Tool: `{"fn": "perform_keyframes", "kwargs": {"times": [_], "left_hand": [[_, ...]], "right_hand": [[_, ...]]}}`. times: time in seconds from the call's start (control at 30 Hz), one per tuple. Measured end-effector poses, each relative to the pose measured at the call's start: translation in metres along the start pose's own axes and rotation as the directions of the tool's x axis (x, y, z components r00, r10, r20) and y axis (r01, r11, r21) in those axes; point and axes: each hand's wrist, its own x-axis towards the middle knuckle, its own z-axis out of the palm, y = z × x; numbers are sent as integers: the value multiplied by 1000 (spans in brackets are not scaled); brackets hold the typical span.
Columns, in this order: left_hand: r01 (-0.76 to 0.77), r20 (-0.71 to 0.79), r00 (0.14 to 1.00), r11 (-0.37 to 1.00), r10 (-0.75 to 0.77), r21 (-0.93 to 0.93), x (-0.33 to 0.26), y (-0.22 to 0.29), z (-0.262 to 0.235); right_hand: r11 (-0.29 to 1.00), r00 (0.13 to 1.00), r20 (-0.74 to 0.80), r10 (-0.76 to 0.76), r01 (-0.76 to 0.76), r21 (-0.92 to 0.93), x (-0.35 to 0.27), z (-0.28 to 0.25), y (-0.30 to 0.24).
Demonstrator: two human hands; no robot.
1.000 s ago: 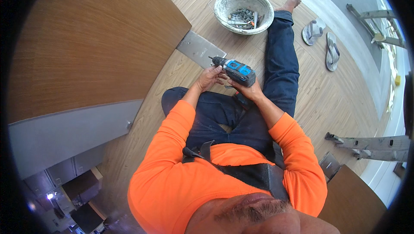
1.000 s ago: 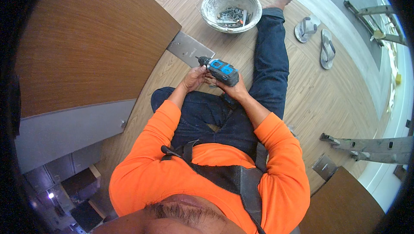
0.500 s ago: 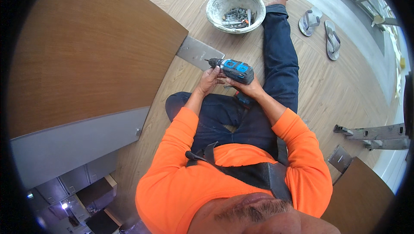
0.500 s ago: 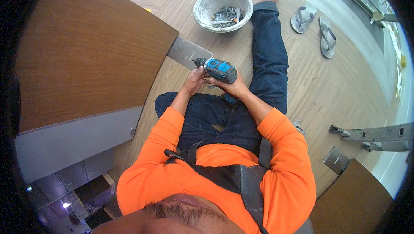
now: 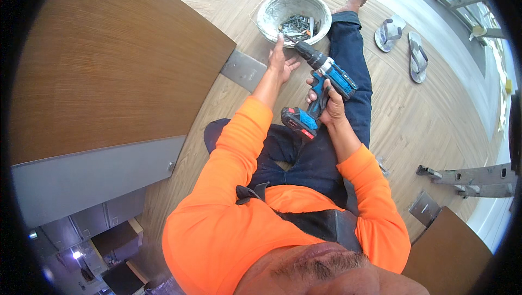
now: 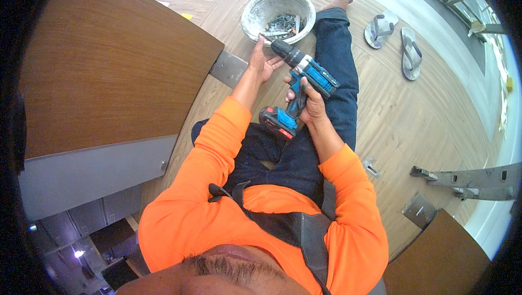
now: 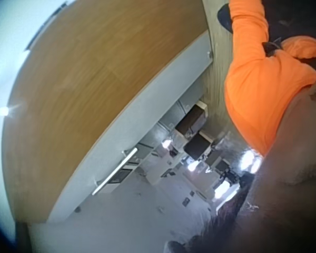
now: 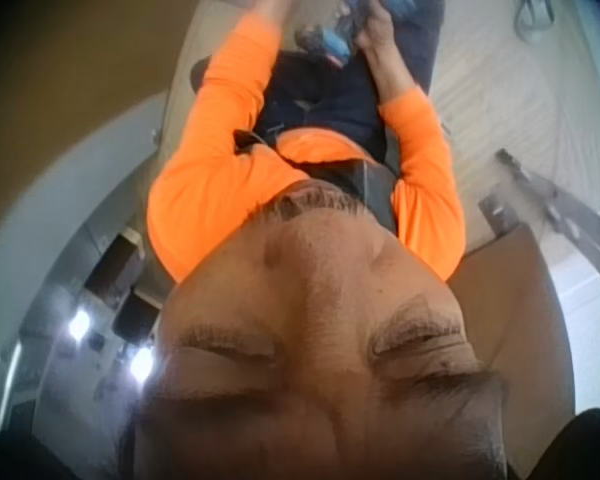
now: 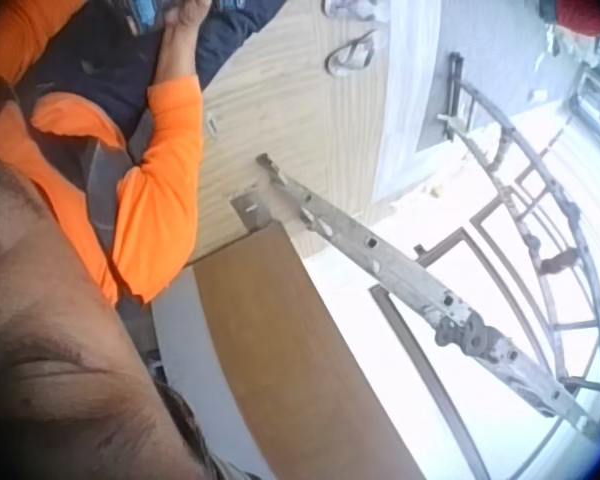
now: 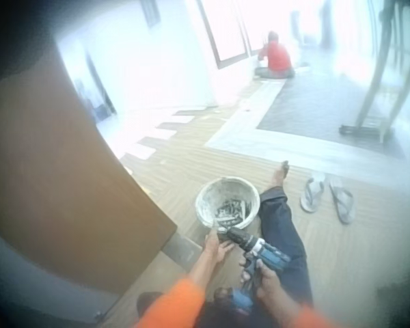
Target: The person sits on the floor and uses a cordless drill to drive screws into a metal bracket attached to a wooden panel. They repeatedly pick screws from a nearby bucket and fasten them into the bracket.
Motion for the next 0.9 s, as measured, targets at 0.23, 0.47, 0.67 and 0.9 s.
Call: {"fn": "perform_keyframes", "kwargs": {"times": [0.23, 0.47, 0.67, 0.9], "left_hand": [[-54, 130, 991, 992, 39, 111, 40, 6, -2], [-49, 7, 999, 991, 49, 128, 41, 17, 1], [48, 14, 998, 961, -53, 274, 3, 30, -26], [84, 75, 987, 864, -139, 496, -29, 41, -92]], "right_hand": [[993, 991, 125, -49, 35, 109, -3, 5, -8], [992, 967, 253, -17, -15, 125, -2, 14, -13], [999, 951, 310, 14, -27, 39, -7, 20, -32], [985, 924, 357, -135, 85, 152, -17, 14, -59]]}}
